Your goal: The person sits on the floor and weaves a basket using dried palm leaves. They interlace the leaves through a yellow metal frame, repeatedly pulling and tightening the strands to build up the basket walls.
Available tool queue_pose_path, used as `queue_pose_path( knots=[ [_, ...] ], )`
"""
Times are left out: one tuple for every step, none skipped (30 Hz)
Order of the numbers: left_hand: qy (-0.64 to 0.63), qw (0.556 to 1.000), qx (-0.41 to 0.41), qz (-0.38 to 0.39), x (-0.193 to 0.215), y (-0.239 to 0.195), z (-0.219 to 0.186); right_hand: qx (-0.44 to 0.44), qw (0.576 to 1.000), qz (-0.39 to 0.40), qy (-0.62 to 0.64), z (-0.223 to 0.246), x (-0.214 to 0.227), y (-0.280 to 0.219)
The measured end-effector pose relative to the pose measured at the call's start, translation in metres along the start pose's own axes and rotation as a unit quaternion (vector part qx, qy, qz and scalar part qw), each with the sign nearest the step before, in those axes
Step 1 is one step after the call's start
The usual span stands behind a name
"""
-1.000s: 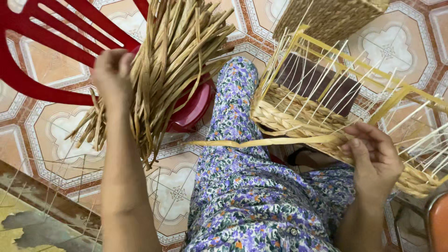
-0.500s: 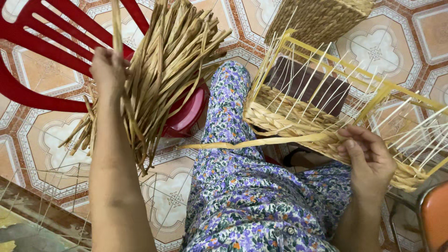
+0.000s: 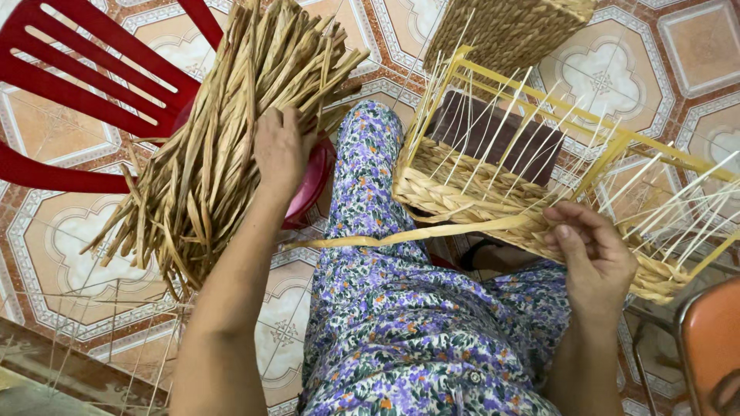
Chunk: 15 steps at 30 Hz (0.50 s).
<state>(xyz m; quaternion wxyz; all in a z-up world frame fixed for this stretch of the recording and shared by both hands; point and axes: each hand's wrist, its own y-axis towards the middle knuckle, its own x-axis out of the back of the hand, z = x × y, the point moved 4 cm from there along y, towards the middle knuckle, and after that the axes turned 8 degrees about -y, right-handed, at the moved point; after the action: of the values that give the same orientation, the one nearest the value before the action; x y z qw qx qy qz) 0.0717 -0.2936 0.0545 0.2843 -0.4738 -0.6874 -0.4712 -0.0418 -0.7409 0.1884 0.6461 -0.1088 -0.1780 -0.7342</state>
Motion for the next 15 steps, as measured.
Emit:
queue_pose_path(
  knots=[
    [0.022,1.0,0.004,-0.009,-0.003,0.0,0.004,-0.003,1.0,-0.001,0.001,0.0,0.0,-0.001],
    [0.044,0.999,0.009,-0.018,-0.003,0.002,0.009,-0.007,1.0,-0.001,0.001,0.0,0.0,-0.001],
    [0.066,0.997,0.011,-0.028,-0.002,0.01,0.016,-0.009,1.0,-0.004,0.003,0.0,0.0,-0.001],
    [0.04,0.999,0.019,-0.019,-0.001,0.016,0.02,-0.005,1.0,-0.005,0.005,0.0,0.001,0.0],
    [0.015,0.999,0.028,-0.008,0.002,0.02,0.026,-0.004,1.0,-0.005,0.009,0.001,0.001,0.0],
    [-0.01,0.999,0.038,0.003,0.007,0.025,0.033,-0.002,1.0,-0.004,0.013,0.001,0.0,-0.001],
    [-0.163,0.973,0.16,0.03,0.01,0.028,0.049,-0.005,1.0,-0.002,0.013,0.0,0.0,0.0],
    [-0.311,0.908,0.276,0.054,0.01,0.034,0.065,-0.007,1.0,0.0,0.014,0.0,0.0,0.0],
    [-0.447,0.806,0.38,0.077,0.01,0.038,0.078,-0.01,1.0,-0.001,0.014,-0.001,0.0,0.0],
    [-0.47,0.797,0.375,0.059,0.021,0.046,0.093,-0.007,1.0,-0.001,0.011,-0.001,0.0,0.001],
    [-0.493,0.786,0.371,0.042,0.033,0.051,0.109,-0.005,1.0,-0.001,0.009,-0.001,0.0,0.0],
    [-0.537,0.757,0.371,0.004,0.044,0.058,0.126,-0.003,1.0,0.0,0.006,0.0,0.001,-0.002],
    [-0.58,0.727,0.366,-0.036,0.057,0.067,0.143,-0.005,1.0,0.001,0.014,-0.001,0.0,0.0],
    [-0.561,0.753,0.338,-0.07,0.073,0.072,0.155,-0.008,1.0,0.003,0.022,-0.003,0.0,0.002],
    [-0.584,0.737,0.319,-0.117,0.089,0.08,0.165,-0.012,0.999,0.002,0.029,-0.003,0.0,0.002]
  ],
)
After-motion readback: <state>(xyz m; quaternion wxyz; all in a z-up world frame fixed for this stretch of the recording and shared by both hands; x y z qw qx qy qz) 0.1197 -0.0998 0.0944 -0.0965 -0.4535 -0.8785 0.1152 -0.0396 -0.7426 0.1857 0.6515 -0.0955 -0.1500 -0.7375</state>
